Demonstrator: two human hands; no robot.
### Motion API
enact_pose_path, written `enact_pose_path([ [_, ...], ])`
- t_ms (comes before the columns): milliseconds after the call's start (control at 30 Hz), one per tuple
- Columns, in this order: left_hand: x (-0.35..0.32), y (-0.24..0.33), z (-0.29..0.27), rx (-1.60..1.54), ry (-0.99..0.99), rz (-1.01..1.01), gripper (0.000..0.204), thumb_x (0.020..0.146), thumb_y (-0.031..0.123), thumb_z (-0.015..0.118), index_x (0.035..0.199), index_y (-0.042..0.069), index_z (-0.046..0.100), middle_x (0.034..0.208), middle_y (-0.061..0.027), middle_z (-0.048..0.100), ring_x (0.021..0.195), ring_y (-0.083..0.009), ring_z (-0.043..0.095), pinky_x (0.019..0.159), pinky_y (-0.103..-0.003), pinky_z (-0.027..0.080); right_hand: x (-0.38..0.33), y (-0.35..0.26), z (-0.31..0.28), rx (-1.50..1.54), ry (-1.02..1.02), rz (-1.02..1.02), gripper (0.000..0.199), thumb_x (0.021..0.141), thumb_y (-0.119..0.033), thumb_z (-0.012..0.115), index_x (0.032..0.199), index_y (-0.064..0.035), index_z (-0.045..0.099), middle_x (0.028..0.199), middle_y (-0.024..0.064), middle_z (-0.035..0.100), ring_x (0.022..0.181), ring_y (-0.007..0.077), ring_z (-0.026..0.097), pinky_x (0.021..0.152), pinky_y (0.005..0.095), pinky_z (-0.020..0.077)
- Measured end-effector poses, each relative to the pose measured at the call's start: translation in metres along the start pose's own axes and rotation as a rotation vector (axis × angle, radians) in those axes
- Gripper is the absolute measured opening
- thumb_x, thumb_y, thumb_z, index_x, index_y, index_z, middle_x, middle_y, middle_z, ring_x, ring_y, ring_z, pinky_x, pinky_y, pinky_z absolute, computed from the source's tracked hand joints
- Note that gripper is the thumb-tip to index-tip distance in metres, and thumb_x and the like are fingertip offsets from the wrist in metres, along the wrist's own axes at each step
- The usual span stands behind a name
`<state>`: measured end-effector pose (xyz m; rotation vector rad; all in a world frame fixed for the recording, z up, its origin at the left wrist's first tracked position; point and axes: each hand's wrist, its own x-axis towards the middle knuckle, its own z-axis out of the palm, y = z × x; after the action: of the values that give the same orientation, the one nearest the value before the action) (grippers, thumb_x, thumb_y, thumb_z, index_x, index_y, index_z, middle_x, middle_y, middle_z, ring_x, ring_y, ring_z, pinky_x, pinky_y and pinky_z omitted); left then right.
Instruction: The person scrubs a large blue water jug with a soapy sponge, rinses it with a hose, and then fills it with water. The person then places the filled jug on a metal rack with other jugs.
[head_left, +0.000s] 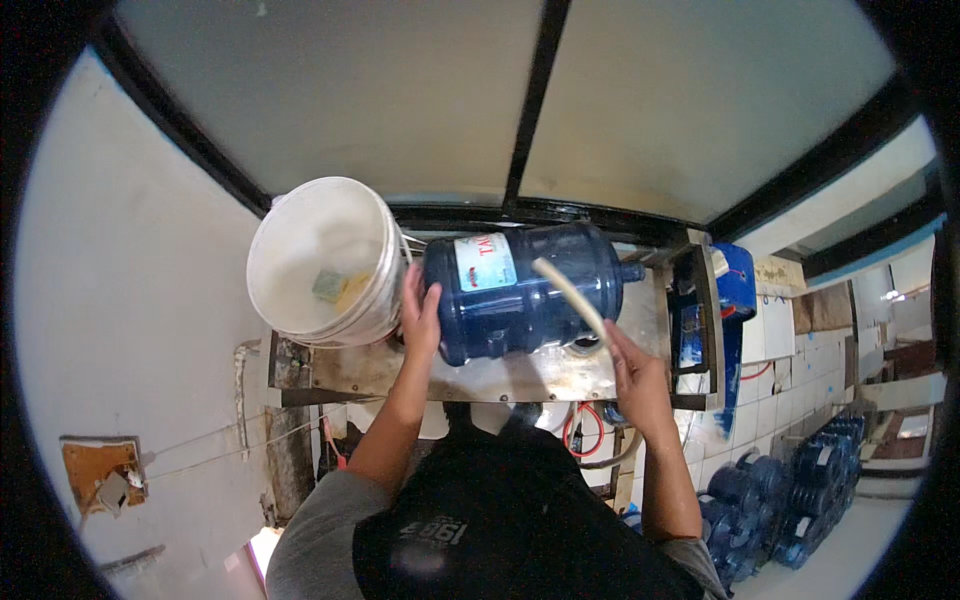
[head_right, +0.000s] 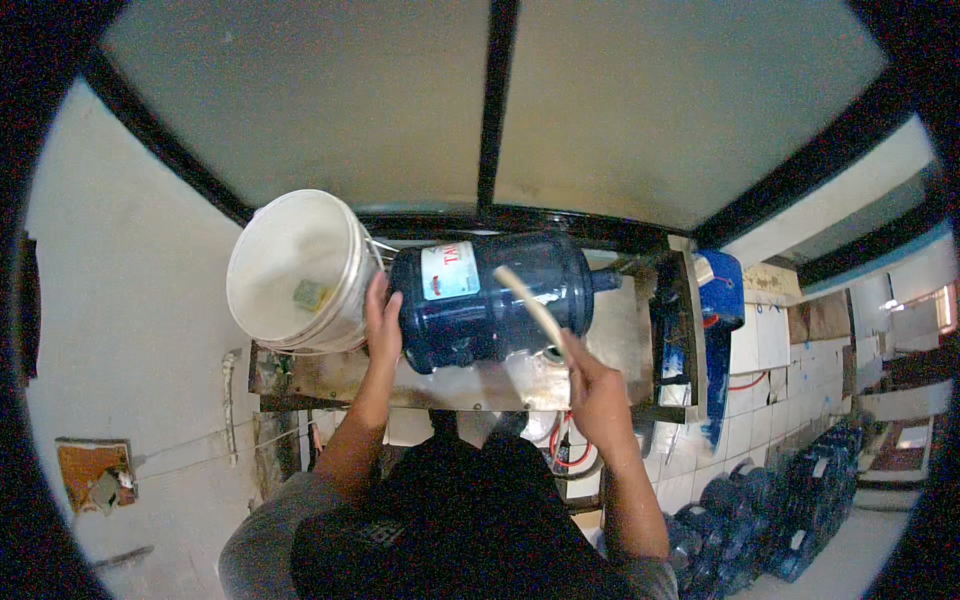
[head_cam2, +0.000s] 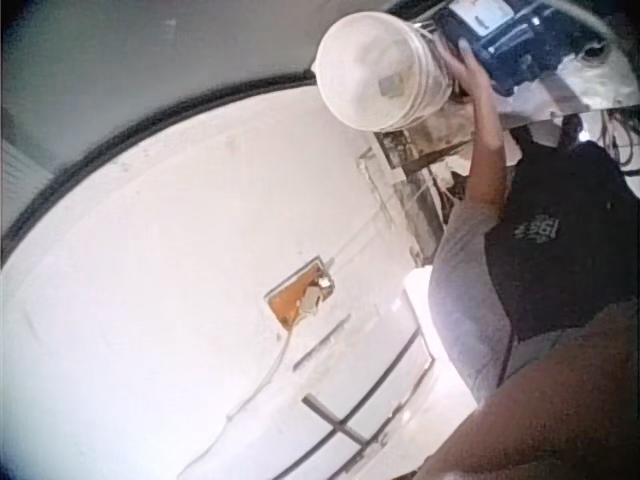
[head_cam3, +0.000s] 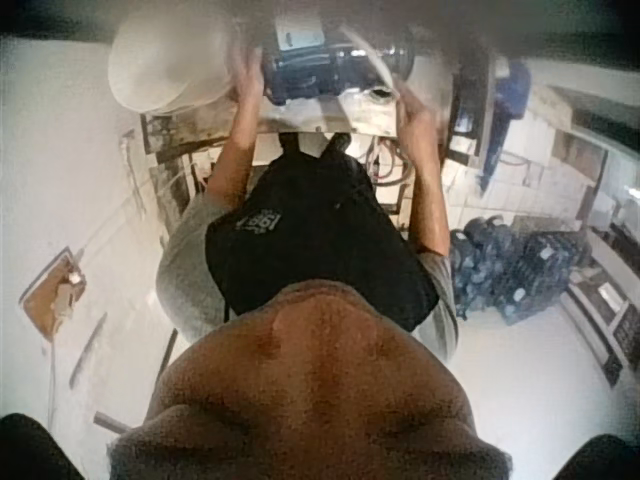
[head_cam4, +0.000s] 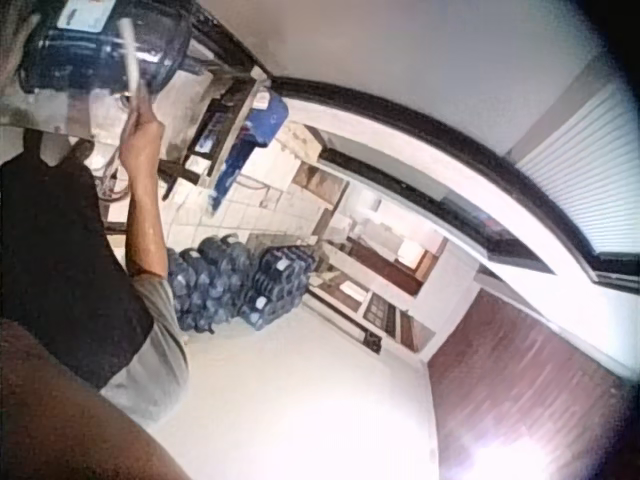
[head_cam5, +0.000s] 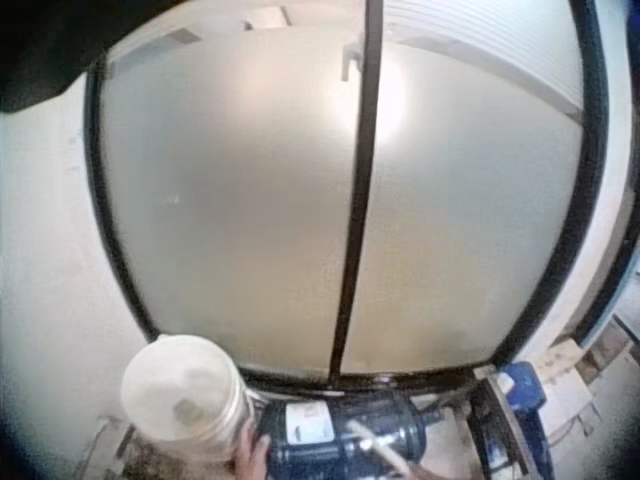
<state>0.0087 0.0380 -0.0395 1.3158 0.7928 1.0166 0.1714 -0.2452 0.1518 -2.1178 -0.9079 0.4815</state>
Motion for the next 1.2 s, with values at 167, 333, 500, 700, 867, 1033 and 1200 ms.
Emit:
enact_pose_path([
  [167,0.02,0.015,0.019,0.692,-0.067,0.185,0.063,0.098,0.025,0.063,0.154,0.004,0.041,0.163,-0.0209,0.034,0.149,-0.0395,0.034,0.124,-0.045,0.026,0.004,-0.034,0.03,-0.014,-0.069,-0.025,0.039,0.103,-0.007,0.057,0.142,-0.0101,0.062,0.115,0.0278,0.071,0.089,0.0333,0.076,0.074,0.0358,0.0563],
  [333,0.006,0.012,0.013,0.591,-0.077,0.127,0.079,0.094,0.024,0.07,0.16,0.007,0.03,0.164,-0.023,0.031,0.15,-0.0388,0.033,0.124,-0.046,0.026,0.001,-0.05,0.044,0.031,-0.226,-0.097,0.04,0.103,-0.008,0.059,0.143,-0.0127,0.061,0.093,0.0268,0.072,0.065,0.0212,0.066,0.064,0.0356,0.0529],
  [500,-0.018,0.021,0.005,0.281,-0.063,-0.098,0.1,0.084,0.029,0.083,0.161,0.006,0.024,0.151,-0.0266,0.05,0.136,-0.0387,0.053,0.115,-0.042,0.039,-0.001,-0.057,0.058,0.014,-0.107,-0.048,0.041,0.103,-0.008,0.059,0.143,-0.0156,0.062,0.092,0.0269,0.071,0.064,0.022,0.065,0.065,0.0355,0.0534],
  [700,-0.04,0.001,0.0,0.199,-0.084,-0.068,0.098,0.082,0.03,0.084,0.157,-0.004,0.03,0.142,-0.0267,0.057,0.129,-0.0346,0.059,0.11,-0.041,0.043,-0.02,-0.052,0.072,0.0,-0.106,0.05,0.041,0.104,-0.01,0.057,0.144,-0.0173,0.061,0.101,0.0262,0.073,0.07,0.02,0.068,0.069,0.0332,0.054],
  [867,-0.057,-0.041,-0.001,0.15,-0.17,0.216,0.11,0.084,0.039,0.083,0.16,-0.006,0.018,0.154,-0.0279,0.042,0.14,-0.0339,0.046,0.117,-0.044,0.035,-0.038,-0.061,0.075,0.028,-0.169,0.177,0.039,0.104,-0.003,0.055,0.143,-0.0039,0.06,0.12,0.0245,0.073,0.1,0.0129,0.066,0.086,0.0293,0.0519],
  [1033,-0.066,-0.137,-0.025,-0.235,-0.312,-0.154,0.101,0.096,0.062,0.056,0.164,-0.001,0.013,0.164,-0.019,0.031,0.147,-0.0301,0.037,0.123,-0.04,0.024,-0.05,-0.048,0.063,0.045,0.033,0.224,0.039,0.103,-0.002,0.054,0.142,-0.0022,0.059,0.125,0.0253,0.07,0.114,0.0188,0.067,0.096,0.0315,0.051],
  [1200,-0.027,-0.159,-0.016,-0.376,-0.267,-0.569,0.085,0.105,0.06,0.043,0.164,0.003,0.021,0.164,-0.0132,0.035,0.148,-0.0266,0.038,0.123,-0.037,0.024,-0.056,-0.038,0.054,0.091,-0.041,0.215,0.036,0.106,-0.007,0.053,0.141,-0.0004,0.06,0.13,0.025,0.068,0.123,0.0252,0.065,0.103,0.035,0.0493],
])
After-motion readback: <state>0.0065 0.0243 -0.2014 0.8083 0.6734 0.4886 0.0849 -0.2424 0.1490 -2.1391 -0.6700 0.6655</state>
